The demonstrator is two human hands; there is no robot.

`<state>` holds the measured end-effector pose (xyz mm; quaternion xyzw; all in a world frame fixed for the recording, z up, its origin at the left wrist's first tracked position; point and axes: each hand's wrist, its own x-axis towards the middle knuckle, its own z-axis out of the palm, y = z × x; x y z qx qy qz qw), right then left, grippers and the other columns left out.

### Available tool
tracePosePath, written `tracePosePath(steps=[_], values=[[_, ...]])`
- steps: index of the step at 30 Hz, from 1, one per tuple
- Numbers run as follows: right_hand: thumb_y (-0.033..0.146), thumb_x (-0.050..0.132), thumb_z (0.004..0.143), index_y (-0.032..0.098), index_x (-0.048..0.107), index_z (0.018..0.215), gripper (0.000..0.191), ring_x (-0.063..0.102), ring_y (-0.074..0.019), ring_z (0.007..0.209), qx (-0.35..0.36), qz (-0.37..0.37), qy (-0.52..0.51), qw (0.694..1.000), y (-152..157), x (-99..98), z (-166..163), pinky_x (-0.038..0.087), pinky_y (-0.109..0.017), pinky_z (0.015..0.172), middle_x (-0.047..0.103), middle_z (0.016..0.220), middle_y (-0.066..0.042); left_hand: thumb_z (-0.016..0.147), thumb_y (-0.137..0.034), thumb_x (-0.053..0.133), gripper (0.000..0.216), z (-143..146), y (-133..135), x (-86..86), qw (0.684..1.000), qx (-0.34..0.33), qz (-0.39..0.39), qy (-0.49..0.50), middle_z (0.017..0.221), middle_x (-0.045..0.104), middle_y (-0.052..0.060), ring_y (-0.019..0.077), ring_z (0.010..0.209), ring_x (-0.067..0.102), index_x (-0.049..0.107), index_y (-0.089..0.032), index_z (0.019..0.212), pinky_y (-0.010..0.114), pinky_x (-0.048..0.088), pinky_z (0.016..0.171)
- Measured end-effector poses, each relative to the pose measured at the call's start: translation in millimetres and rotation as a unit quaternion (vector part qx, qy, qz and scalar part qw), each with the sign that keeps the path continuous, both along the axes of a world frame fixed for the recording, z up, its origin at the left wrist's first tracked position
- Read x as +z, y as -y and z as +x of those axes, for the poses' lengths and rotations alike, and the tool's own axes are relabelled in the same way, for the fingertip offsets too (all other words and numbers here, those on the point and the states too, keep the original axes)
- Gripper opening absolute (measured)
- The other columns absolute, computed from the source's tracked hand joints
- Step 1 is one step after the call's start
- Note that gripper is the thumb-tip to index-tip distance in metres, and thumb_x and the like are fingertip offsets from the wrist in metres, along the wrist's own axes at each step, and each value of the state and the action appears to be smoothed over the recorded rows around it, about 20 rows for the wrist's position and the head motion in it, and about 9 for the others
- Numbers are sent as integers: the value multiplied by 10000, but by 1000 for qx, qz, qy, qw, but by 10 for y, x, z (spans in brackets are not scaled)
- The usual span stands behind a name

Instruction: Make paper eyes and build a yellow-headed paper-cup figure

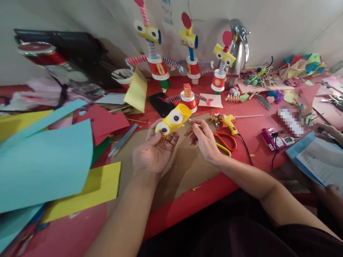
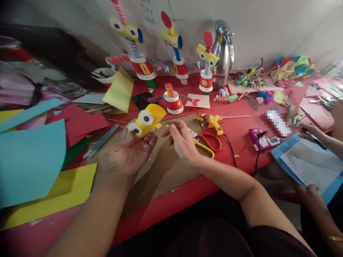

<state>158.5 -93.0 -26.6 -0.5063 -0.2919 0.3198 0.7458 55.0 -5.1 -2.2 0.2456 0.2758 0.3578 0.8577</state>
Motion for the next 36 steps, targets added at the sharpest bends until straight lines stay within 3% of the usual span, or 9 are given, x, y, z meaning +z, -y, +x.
tracePosePath(steps=[3, 10, 14, 20, 24, 30, 36], values=[[582, 560, 923, 255, 520, 1011, 341, 506, -83, 495, -1, 5, -7, 1000, 16, 21, 3, 416, -228, 496, 588, 692, 61, 794, -132, 690, 78, 2, -1, 11, 1000, -1, 6, -2, 836, 750, 10, 128, 711, 685, 681, -207, 814, 228, 601, 696], [672, 536, 897, 263, 521, 1002, 422, 524, -93, 507, -8, -20, -6, 1000, 55, 108, -8, 430, -250, 514, 603, 691, 59, 890, -153, 579, 177, 23, -16, 103, 998, 28, -40, -33, 733, 702, 16, 103, 521, 572, 643, -181, 728, 215, 529, 498], [741, 496, 880, 260, 515, 1004, 498, 514, -98, 509, -23, -31, -3, 999, 60, 116, -13, 434, -268, 527, 624, 729, 40, 878, -175, 617, 135, 11, -18, 109, 998, 35, -32, -52, 704, 685, 10, 99, 512, 565, 691, -196, 767, 213, 534, 510], [799, 460, 854, 261, 505, 1022, 566, 533, -103, 536, -37, -44, 3, 998, 65, 104, 0, 448, -274, 550, 651, 826, 11, 939, -183, 516, 284, 35, -30, 161, 991, 82, -69, -77, 656, 703, 7, 118, 499, 607, 645, -214, 688, 219, 534, 479], [802, 478, 842, 257, 510, 1022, 575, 537, -103, 536, -41, -42, 1, 998, 53, 68, 8, 444, -270, 536, 649, 842, 6, 944, -188, 488, 298, 57, -40, 162, 990, 64, -86, -89, 645, 705, 17, 116, 469, 581, 626, -212, 682, 224, 512, 459], [785, 471, 863, 263, 509, 1017, 546, 547, -104, 549, -41, -39, -16, 998, 48, 55, 18, 438, -268, 540, 652, 867, 1, 903, -138, 521, 211, 68, -10, 129, 990, 59, -72, -106, 702, 712, 27, 131, 561, 611, 659, -189, 751, 242, 533, 544], [779, 466, 865, 281, 508, 1128, 565, 599, -110, 621, -48, -31, -27, 998, 58, 95, 7, 426, -258, 541, 665, 1054, -34, 807, -47, 660, 179, 33, -14, 61, 996, 32, 1, -80, 762, 734, -6, 128, 664, 652, 667, -210, 734, 233, 555, 637]])
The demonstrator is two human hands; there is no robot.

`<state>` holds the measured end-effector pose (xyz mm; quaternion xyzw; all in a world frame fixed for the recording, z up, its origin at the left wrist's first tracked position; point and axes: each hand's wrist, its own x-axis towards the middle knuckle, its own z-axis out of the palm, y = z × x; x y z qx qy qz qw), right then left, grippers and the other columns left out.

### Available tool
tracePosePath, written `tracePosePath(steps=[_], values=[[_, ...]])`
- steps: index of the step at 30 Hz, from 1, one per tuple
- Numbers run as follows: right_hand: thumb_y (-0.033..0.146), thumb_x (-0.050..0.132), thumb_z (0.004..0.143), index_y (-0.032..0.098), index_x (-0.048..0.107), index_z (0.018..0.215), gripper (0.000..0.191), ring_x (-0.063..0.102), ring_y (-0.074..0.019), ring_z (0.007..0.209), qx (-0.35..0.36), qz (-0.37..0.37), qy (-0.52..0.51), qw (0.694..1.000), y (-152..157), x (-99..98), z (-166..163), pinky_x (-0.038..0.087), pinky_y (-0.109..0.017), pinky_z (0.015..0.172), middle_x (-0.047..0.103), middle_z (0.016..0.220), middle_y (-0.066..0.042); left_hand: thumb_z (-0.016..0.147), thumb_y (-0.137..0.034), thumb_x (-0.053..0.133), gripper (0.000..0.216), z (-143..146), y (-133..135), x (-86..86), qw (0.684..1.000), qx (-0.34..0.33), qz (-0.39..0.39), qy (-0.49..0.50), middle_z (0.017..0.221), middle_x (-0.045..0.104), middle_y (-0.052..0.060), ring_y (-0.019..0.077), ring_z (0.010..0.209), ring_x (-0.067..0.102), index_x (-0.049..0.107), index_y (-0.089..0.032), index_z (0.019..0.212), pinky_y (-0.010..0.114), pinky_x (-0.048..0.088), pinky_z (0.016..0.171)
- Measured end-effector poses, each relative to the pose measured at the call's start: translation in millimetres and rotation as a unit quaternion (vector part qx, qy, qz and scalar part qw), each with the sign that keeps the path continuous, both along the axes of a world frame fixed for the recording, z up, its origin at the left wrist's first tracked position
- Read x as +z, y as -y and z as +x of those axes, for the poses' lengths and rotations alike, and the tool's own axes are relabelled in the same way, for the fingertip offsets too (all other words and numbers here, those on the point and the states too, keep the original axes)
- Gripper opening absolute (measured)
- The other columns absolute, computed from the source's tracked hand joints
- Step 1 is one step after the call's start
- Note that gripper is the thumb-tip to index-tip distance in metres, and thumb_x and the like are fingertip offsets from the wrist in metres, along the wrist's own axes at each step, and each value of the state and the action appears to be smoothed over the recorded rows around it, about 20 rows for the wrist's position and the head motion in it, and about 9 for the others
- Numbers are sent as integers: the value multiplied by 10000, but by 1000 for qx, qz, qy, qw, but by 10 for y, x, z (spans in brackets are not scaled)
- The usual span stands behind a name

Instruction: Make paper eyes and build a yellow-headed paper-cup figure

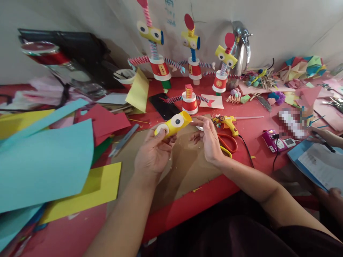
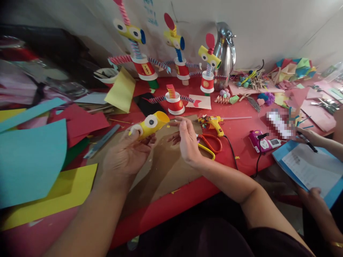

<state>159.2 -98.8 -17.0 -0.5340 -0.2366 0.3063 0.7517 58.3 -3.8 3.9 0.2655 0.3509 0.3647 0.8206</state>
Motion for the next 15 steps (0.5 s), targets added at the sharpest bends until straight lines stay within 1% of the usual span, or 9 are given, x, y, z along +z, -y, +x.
tracePosePath(steps=[3, 6, 10, 15], values=[[769, 458, 874, 290, 515, 1190, 577, 632, -126, 699, -10, -3, 4, 1000, -2, 9, -2, 440, -254, 561, 649, 1147, -53, 789, -61, 703, 165, -5, 1, -12, 1000, -2, 13, -3, 766, 741, -13, 116, 663, 649, 673, -212, 728, 219, 551, 635], [724, 457, 906, 294, 524, 1234, 544, 650, -137, 752, -9, 4, 5, 1000, 0, 17, 2, 472, -259, 596, 641, 1176, -58, 774, -71, 724, 148, 7, 21, -2, 1000, 2, 19, -14, 736, 733, -12, 104, 620, 630, 683, -205, 727, 204, 539, 602], [642, 505, 930, 296, 546, 1242, 468, 659, -133, 755, 10, 13, -2, 1000, 7, 32, 9, 498, -257, 606, 641, 1160, -49, 750, -58, 737, 140, 13, 31, -21, 999, -1, 37, -16, 725, 716, -6, 94, 611, 616, 694, -189, 730, 187, 505, 568], [563, 511, 954, 291, 593, 1187, 367, 668, -136, 811, 13, 2, 2, 1000, 3, 34, 4, 507, -241, 607, 656, 1084, -21, 674, -126, 847, 198, -19, 9, -93, 997, -36, 63, -17, 782, 718, -9, 96, 645, 625, 709, -199, 796, 188, 496, 592]])
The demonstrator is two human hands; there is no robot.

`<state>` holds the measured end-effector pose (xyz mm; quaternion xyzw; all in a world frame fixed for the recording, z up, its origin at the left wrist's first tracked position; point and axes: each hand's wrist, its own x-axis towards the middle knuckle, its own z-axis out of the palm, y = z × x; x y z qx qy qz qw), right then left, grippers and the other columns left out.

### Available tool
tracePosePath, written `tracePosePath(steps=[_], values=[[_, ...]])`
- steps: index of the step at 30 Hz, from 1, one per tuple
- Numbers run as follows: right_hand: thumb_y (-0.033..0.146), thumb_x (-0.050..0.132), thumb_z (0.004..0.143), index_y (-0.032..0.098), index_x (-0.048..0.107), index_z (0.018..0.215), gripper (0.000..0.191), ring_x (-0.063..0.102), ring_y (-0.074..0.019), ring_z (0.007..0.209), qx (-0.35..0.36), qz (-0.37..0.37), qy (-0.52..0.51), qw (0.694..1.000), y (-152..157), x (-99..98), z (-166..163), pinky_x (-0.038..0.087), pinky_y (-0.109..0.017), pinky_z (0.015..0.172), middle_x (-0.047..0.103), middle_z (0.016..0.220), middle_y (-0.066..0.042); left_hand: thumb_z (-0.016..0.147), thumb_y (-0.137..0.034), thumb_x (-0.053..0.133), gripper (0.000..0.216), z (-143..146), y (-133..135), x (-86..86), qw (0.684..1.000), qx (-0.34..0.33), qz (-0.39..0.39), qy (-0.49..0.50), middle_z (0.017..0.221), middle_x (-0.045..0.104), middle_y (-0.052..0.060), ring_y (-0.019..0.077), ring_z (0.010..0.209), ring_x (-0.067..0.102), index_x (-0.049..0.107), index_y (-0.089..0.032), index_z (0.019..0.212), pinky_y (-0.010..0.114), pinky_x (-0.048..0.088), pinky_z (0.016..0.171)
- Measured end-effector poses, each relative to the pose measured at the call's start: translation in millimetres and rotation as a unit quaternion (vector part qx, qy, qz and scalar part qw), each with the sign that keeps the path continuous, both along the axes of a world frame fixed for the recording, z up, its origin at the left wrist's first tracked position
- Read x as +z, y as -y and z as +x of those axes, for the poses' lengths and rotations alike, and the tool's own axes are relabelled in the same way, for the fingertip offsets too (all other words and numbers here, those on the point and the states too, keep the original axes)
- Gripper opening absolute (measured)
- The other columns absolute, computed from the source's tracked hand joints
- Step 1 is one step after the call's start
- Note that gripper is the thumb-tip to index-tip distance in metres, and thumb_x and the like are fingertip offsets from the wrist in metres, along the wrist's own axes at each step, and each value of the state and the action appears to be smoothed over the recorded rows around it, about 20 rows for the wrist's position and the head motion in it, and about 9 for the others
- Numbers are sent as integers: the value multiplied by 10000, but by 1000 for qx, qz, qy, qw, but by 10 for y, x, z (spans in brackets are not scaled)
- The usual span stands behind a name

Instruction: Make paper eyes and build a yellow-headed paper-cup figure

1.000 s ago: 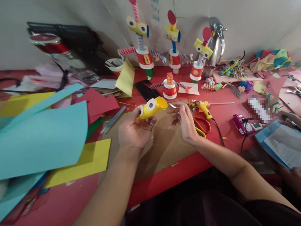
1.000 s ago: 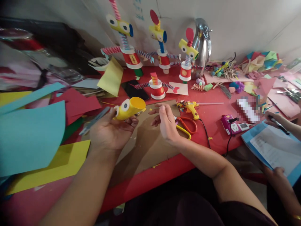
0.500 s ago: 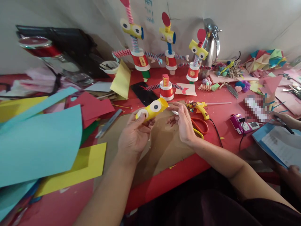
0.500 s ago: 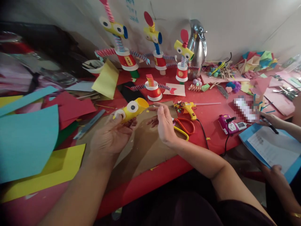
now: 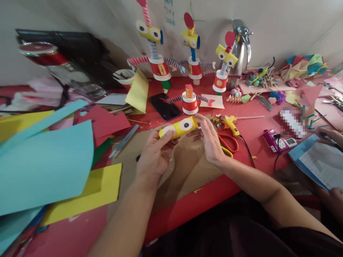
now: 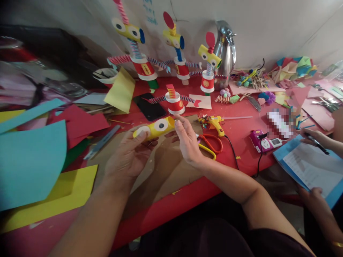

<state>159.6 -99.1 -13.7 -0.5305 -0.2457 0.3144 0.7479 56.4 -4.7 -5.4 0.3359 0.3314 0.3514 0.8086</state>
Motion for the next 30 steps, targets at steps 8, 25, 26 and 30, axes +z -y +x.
tracePosePath(steps=[8, 25, 26, 30], values=[[525, 539, 952, 289, 611, 1176, 333, 667, -127, 770, 19, -6, -3, 1000, 13, 4, -4, 514, -246, 611, 672, 1065, -17, 645, -132, 860, 228, -5, 18, -17, 1000, -12, 10, 7, 817, 720, -3, 107, 688, 641, 699, -198, 793, 190, 504, 605], [558, 507, 951, 285, 541, 1208, 376, 665, -111, 694, 37, 1, -14, 999, -8, -56, -9, 505, -253, 584, 664, 1098, -32, 595, -176, 894, 272, -11, 14, -12, 1000, -18, 16, -1, 819, 719, -9, 102, 691, 631, 692, -201, 776, 182, 500, 596], [567, 502, 951, 284, 540, 1208, 385, 665, -110, 697, 38, 2, -13, 999, -10, -59, -10, 508, -252, 584, 663, 1102, -33, 577, -182, 901, 290, -6, 17, -11, 1000, -17, 19, -2, 816, 717, -13, 101, 690, 630, 690, -203, 775, 181, 498, 594], [583, 511, 942, 282, 530, 1217, 408, 670, -110, 697, 43, 16, -8, 999, -21, -78, -9, 518, -255, 583, 654, 1146, -40, 521, -196, 917, 352, 6, 28, -5, 1000, -10, 27, -8, 814, 710, -28, 95, 690, 628, 682, -211, 782, 180, 499, 601]])
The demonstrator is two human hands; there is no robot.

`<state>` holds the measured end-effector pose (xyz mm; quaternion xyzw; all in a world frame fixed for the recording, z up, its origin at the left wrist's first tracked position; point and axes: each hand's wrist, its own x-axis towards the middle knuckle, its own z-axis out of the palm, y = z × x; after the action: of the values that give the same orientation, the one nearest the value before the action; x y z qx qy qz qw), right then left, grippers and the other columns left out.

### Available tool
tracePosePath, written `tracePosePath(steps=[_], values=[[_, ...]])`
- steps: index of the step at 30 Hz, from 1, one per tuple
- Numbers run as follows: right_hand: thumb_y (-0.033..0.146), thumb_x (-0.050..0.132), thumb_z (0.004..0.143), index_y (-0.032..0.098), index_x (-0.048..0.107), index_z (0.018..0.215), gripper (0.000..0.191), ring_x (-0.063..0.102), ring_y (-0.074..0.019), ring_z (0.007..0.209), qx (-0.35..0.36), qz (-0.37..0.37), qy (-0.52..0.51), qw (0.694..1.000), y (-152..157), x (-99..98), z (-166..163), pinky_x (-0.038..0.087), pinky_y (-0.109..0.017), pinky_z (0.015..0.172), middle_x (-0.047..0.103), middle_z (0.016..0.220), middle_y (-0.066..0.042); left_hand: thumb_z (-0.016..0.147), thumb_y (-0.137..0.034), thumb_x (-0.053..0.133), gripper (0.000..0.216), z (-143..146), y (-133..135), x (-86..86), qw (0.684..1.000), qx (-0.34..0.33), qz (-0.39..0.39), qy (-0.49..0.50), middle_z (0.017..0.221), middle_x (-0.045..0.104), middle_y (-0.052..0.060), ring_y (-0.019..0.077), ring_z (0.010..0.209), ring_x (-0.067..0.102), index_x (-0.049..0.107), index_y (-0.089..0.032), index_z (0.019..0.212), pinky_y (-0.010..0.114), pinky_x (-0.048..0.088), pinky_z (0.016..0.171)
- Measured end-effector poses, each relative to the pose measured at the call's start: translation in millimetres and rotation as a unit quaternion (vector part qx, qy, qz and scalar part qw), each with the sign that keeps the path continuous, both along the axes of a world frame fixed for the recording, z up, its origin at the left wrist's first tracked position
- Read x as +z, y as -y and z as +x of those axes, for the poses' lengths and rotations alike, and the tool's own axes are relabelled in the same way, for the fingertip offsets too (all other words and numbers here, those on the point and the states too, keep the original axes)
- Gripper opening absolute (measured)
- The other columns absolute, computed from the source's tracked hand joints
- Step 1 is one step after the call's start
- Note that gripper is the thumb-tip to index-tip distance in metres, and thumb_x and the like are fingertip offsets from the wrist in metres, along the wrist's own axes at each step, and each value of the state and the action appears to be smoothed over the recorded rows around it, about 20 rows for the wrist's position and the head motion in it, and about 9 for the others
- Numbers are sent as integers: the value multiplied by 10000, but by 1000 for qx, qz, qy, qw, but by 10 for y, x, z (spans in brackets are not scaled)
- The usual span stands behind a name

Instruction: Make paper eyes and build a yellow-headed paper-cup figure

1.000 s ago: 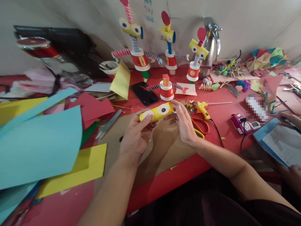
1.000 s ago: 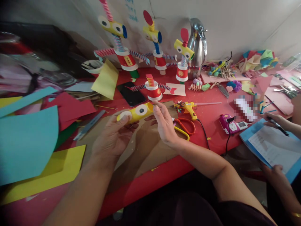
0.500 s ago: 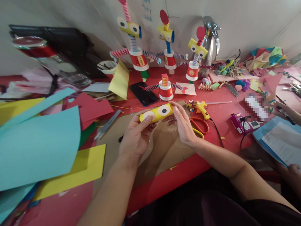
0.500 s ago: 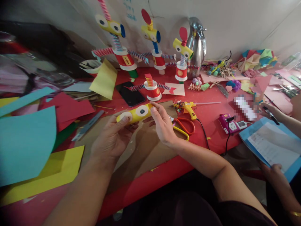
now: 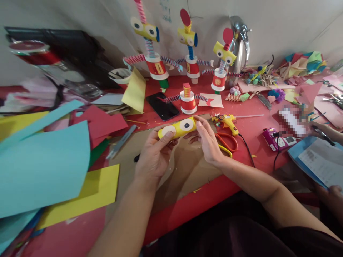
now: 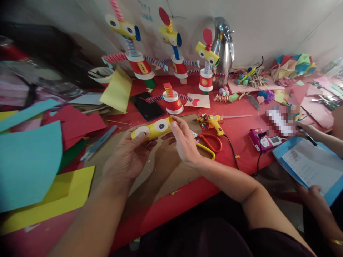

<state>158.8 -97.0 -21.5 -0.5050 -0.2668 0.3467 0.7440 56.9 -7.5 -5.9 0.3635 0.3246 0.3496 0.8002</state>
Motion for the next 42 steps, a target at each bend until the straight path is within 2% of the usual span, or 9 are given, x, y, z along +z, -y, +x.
tracePosePath(steps=[7, 15, 21, 27, 32, 37, 42], values=[[560, 524, 951, 302, 497, 1240, 389, 694, -128, 743, 6, -1, 9, 1000, -10, -43, 13, 534, -252, 579, 652, 1138, -37, 475, -201, 930, 401, 9, 9, 1, 1000, 11, 14, -12, 779, 701, -35, 86, 640, 602, 690, -218, 796, 176, 489, 578], [612, 545, 912, 302, 485, 1241, 456, 690, -142, 765, 7, -2, 18, 1000, -24, -59, 9, 536, -262, 577, 652, 1117, -33, 474, -200, 928, 414, 16, 7, 1, 1000, 12, 10, -14, 814, 705, -29, 90, 677, 611, 710, -225, 826, 165, 490, 581], [608, 556, 894, 297, 481, 1206, 447, 680, -141, 772, 4, 3, 16, 1000, -36, -64, 11, 519, -256, 564, 656, 1093, -27, 512, -195, 909, 355, 10, 17, 15, 999, 11, 20, -23, 822, 703, -30, 94, 691, 615, 703, -232, 798, 174, 496, 594], [609, 583, 884, 303, 483, 1190, 444, 682, -136, 732, -6, 13, -1, 1000, -49, -75, -2, 525, -265, 569, 654, 1088, -19, 489, -208, 928, 407, -5, 14, -22, 999, 8, 40, -22, 832, 706, -38, 97, 727, 634, 701, -248, 824, 171, 507, 621], [599, 598, 876, 302, 478, 1174, 438, 681, -139, 730, -5, 19, -10, 1000, -36, -47, 0, 527, -273, 585, 644, 1060, -14, 541, -249, 919, 416, -24, 9, -71, 997, -7, 74, -21, 874, 713, -33, 108, 781, 661, 700, -252, 895, 204, 539, 703], [578, 614, 866, 294, 486, 1147, 419, 669, -142, 733, -2, 21, -16, 1000, -23, -34, 17, 544, -291, 619, 621, 1004, -2, 662, -305, 854, 328, -34, 7, -69, 994, -30, 99, -23, 942, 721, 2, 161, 848, 698, 663, -232, 918, 298, 575, 773], [575, 649, 832, 286, 488, 1128, 443, 648, -143, 760, -7, 19, -15, 1000, -24, -22, 9, 552, -291, 629, 593, 968, 8, 625, -265, 872, 343, -48, 1, -39, 995, -28, 97, -23, 890, 721, -12, 137, 784, 691, 651, -225, 884, 266, 575, 739]])
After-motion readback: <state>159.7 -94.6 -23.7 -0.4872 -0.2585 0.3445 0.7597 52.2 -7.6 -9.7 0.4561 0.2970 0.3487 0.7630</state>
